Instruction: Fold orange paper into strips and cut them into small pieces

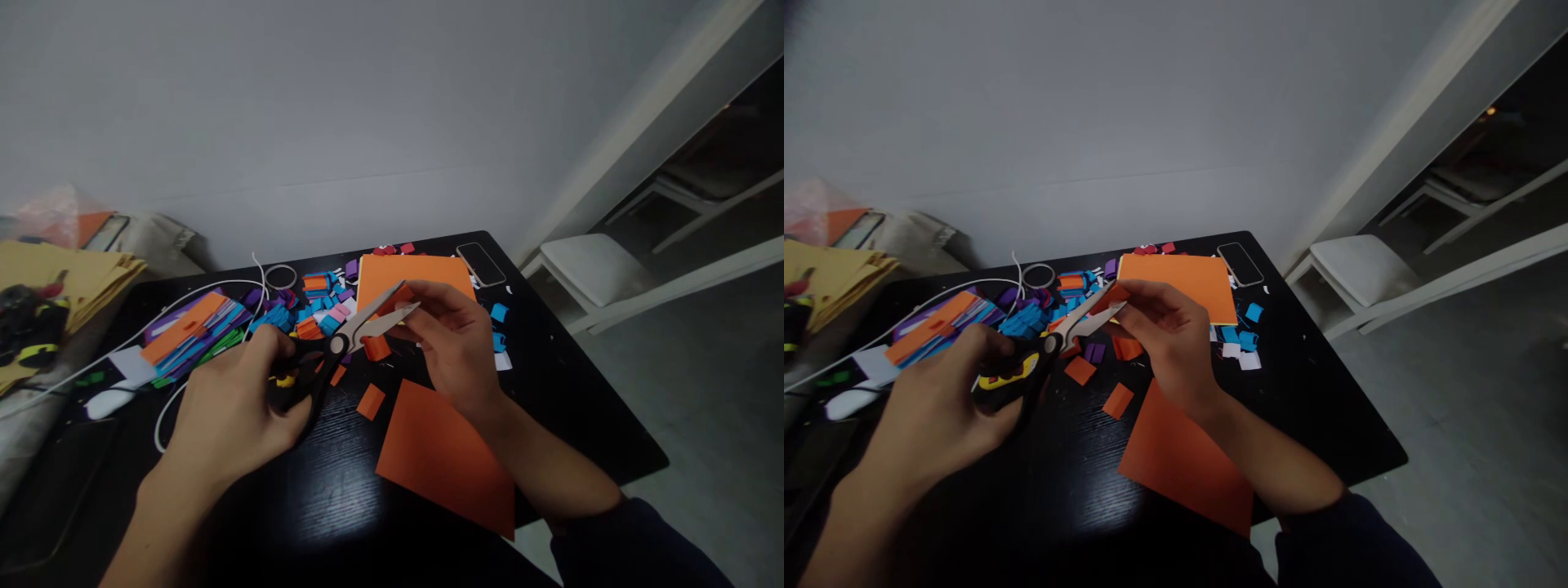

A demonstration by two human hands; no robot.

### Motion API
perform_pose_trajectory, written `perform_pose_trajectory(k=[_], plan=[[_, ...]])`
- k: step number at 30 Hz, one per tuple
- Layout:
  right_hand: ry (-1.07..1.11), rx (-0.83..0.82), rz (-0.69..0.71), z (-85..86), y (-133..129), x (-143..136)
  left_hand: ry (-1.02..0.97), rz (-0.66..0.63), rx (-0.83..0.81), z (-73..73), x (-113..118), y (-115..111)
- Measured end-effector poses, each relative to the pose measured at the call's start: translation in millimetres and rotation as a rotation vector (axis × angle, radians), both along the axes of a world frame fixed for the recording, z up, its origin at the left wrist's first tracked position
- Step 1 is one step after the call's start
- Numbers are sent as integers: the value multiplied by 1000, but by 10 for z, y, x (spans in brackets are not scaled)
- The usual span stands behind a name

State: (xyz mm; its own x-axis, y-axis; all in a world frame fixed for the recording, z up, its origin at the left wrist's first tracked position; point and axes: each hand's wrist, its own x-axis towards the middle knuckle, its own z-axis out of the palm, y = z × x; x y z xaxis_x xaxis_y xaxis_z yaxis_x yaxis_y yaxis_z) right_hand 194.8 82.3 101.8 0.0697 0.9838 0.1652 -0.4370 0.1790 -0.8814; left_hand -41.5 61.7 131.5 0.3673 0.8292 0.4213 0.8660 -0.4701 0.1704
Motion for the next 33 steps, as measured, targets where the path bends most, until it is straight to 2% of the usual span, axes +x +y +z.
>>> perform_pose_trajectory(k=[7,14,33], plan=[[21,-19,10,32,2,-11,-19,48,-59,7,-1,-2],[60,64,-8,32,24,-18,-12,77,-47,-21,-17,-5],[-84,64,-87,-39,43,-23,43,80,15,-29,17,-23]])
